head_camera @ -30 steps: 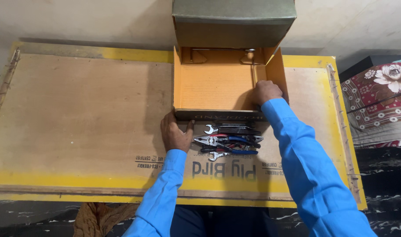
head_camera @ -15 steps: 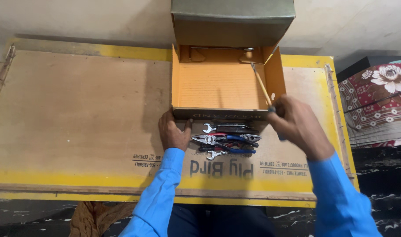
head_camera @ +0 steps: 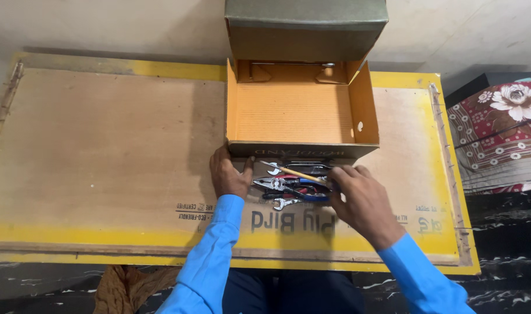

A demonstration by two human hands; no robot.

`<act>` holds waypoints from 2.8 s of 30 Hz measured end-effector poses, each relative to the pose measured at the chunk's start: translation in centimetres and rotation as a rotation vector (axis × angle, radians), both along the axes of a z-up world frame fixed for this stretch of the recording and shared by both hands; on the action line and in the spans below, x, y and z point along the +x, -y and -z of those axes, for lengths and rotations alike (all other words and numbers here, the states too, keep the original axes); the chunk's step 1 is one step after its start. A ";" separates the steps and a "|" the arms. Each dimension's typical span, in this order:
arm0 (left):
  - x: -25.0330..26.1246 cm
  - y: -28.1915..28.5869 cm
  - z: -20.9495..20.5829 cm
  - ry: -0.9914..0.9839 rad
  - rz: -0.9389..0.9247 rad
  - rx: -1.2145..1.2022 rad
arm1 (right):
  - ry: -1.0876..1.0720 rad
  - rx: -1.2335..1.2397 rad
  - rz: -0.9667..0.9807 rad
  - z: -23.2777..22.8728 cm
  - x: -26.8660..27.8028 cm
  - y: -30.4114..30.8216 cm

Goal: The person empties a cardboard box containing various hand tools onto a yellow table, then picks up each item, briefly handles it, and places it back into the box. The items include wrenches, pliers, a hammer, and a screwdriver. The person arranges the tools inside the box as they return them.

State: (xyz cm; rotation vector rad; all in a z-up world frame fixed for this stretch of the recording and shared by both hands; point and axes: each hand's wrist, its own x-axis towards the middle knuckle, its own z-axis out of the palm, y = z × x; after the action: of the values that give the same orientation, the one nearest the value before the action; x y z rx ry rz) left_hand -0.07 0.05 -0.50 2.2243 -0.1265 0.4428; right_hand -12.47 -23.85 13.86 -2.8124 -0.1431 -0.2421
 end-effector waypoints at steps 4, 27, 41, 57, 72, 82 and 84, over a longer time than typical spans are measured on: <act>0.1 0.2 -0.3 -0.009 -0.001 -0.017 | 0.052 -0.237 0.015 3.1 2.0 -0.8; 0.3 0.1 -0.2 -0.022 0.003 -0.002 | 0.358 0.050 0.079 -2.1 6.7 0.5; 0.3 -0.1 -0.3 0.002 0.017 -0.007 | -0.227 -0.226 -0.075 9.1 25.1 6.2; 0.3 0.1 -0.5 -0.070 -0.009 -0.024 | -0.007 -0.384 -0.052 20.6 35.0 9.7; 0.3 0.1 -0.3 -0.034 -0.001 -0.035 | -0.047 -0.272 -0.033 13.6 29.4 4.6; 0.2 -0.2 0.3 0.027 0.010 -0.020 | -0.115 -0.028 -0.016 1.9 16.5 2.5; 0.1 -0.2 0.4 0.025 0.014 -0.022 | -0.010 0.032 -0.036 0.1 13.0 2.6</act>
State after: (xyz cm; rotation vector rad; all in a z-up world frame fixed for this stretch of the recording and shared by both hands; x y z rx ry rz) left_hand 0.06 0.29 -0.86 2.1951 -0.1496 0.4629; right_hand 0.51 -26.41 13.81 -2.7762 -0.1858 -0.2205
